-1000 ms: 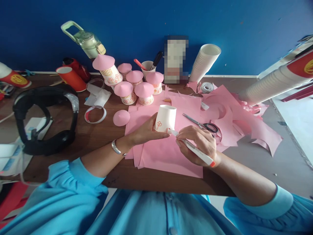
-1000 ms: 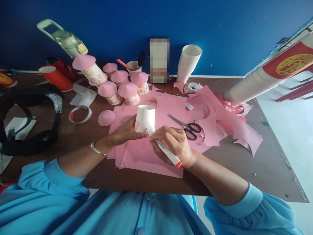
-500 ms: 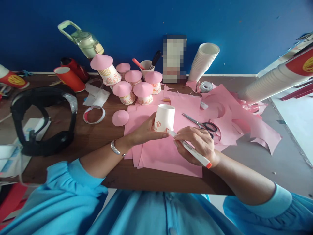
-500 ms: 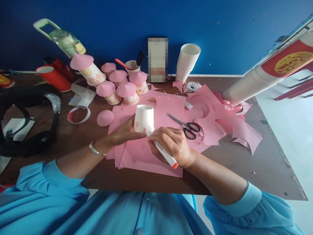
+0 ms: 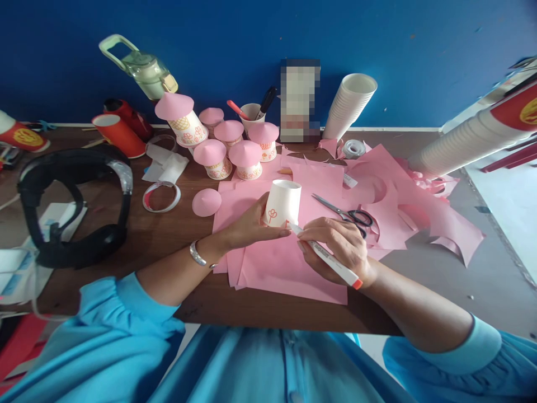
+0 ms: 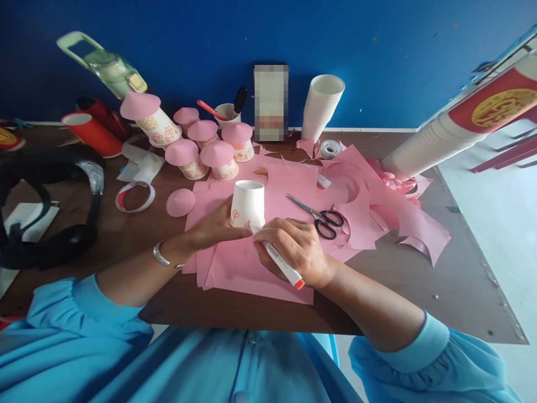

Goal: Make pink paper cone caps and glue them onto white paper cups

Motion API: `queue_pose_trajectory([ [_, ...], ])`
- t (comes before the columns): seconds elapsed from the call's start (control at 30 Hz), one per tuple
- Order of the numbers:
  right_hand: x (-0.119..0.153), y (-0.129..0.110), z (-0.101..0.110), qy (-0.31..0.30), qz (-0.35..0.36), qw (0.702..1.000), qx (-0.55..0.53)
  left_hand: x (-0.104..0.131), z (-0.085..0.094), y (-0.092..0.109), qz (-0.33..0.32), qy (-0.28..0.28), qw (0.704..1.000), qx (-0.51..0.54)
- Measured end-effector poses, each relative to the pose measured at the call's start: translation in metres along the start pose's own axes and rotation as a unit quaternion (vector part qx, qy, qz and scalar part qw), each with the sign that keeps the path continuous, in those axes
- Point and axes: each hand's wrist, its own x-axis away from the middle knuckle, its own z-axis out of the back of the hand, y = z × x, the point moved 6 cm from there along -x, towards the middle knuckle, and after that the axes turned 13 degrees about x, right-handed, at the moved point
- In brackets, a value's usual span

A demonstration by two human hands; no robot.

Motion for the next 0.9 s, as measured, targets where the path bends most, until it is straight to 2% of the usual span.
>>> queue_pose_trajectory([
  [0.9, 0.0024, 0.0006, -0.0024, -0.019, -0.008, 1.000, -0.001, -0.0011, 0.0001, 0.0000, -0.004, 0.001, 1.000, -0.006],
])
